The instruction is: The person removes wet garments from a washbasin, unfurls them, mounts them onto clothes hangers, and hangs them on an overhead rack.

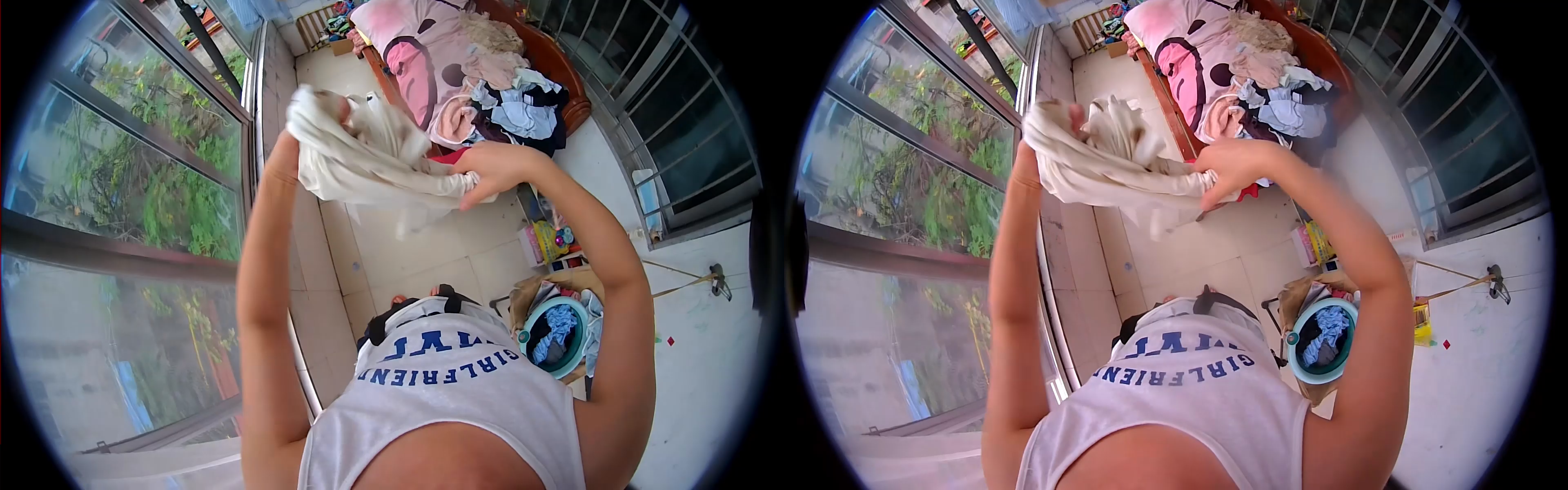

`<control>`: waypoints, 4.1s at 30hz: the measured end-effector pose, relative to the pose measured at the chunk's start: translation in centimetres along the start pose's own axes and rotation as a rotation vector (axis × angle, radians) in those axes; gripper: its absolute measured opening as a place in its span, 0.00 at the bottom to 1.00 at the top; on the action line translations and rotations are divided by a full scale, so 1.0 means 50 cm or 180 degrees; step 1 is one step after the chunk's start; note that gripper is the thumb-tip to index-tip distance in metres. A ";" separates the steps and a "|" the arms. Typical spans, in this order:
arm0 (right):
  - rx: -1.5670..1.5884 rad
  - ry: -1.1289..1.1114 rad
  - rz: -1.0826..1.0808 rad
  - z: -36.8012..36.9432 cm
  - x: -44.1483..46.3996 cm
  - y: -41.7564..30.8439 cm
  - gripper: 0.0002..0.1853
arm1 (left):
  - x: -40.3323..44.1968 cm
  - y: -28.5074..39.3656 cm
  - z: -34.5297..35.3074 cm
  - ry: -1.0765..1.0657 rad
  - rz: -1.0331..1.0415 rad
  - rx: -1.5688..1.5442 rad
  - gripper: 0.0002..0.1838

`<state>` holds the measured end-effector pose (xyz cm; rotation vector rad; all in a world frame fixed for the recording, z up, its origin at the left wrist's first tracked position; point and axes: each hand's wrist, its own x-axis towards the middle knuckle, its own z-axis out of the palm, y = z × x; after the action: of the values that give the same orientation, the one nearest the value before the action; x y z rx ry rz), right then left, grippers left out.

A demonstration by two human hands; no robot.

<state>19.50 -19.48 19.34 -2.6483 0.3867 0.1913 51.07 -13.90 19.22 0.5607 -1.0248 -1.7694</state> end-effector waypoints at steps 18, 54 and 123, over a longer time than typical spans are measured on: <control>-0.2203 0.3313 0.1058 0.001 0.048 0.061 0.13 | -0.049 -0.104 0.009 0.1510 -0.0359 0.0884 0.28; 0.3071 0.1690 -0.0735 -0.214 -0.044 0.025 0.08 | 0.003 0.242 0.012 0.0131 0.0582 0.0120 0.21; 0.0018 0.3699 0.0521 -0.295 0.209 0.021 0.16 | -0.054 0.221 -0.012 0.1358 0.0808 0.4321 0.26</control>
<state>30.16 -29.60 29.94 -2.4313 0.9285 -1.3288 58.36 -13.53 27.95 1.4482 -1.7787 -0.4634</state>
